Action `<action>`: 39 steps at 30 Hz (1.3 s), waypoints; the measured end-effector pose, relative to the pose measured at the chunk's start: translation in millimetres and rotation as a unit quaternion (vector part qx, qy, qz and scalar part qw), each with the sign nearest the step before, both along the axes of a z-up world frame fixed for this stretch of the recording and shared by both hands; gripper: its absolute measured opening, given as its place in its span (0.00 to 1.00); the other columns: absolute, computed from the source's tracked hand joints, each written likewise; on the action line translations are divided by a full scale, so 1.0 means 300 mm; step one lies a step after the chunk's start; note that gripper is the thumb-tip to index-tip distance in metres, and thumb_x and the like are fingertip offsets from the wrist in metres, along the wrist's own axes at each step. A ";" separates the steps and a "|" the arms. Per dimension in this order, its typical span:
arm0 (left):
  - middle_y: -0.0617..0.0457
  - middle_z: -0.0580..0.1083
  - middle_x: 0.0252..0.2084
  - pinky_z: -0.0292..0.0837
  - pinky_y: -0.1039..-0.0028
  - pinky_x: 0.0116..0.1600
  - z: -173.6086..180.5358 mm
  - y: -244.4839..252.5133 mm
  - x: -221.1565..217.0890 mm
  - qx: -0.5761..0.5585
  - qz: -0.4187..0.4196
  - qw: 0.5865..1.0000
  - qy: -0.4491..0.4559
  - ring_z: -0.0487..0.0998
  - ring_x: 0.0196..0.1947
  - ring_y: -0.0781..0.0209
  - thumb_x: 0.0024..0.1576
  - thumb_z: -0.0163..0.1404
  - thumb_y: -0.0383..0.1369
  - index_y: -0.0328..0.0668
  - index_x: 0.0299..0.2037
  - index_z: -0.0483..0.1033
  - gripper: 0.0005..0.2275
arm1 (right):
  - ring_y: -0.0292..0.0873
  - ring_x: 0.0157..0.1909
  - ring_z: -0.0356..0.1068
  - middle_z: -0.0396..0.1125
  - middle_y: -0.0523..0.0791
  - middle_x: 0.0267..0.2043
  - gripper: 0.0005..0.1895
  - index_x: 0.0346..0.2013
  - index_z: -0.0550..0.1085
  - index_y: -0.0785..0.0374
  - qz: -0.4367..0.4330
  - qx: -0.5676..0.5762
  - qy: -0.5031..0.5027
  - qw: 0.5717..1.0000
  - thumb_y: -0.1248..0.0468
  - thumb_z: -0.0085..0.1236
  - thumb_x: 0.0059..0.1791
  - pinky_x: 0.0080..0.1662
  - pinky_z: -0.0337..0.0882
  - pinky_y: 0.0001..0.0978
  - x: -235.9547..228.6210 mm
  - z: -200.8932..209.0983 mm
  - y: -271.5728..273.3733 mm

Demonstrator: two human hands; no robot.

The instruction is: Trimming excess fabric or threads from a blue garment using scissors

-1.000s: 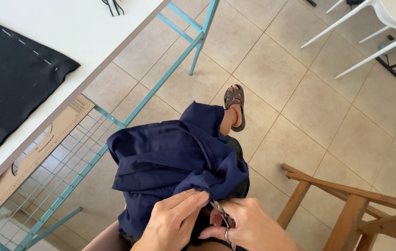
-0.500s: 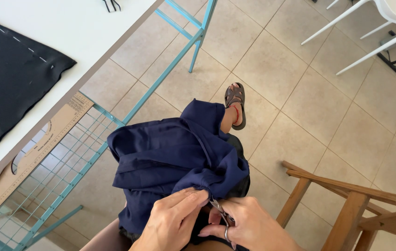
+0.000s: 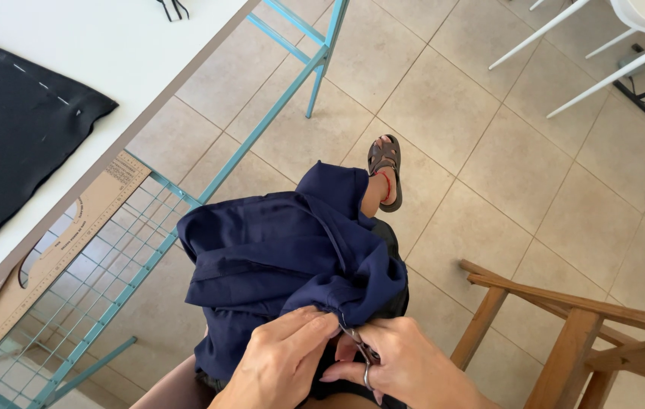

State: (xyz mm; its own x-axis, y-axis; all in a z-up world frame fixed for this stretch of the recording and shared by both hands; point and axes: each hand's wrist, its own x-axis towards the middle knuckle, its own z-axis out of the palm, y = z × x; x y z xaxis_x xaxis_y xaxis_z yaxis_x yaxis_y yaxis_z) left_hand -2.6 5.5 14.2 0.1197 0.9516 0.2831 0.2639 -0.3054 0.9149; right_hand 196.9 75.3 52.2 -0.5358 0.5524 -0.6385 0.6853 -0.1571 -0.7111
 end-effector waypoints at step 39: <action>0.43 0.84 0.45 0.82 0.69 0.46 0.011 0.005 -0.065 -0.045 0.016 0.998 -0.029 0.89 0.42 0.50 0.67 0.49 0.25 0.31 0.50 0.81 0.08 | 0.37 0.43 0.83 0.80 0.45 0.42 0.04 0.36 0.80 0.62 -0.060 0.471 0.209 0.855 0.72 0.68 0.49 0.49 0.81 0.23 0.000 0.028 0.058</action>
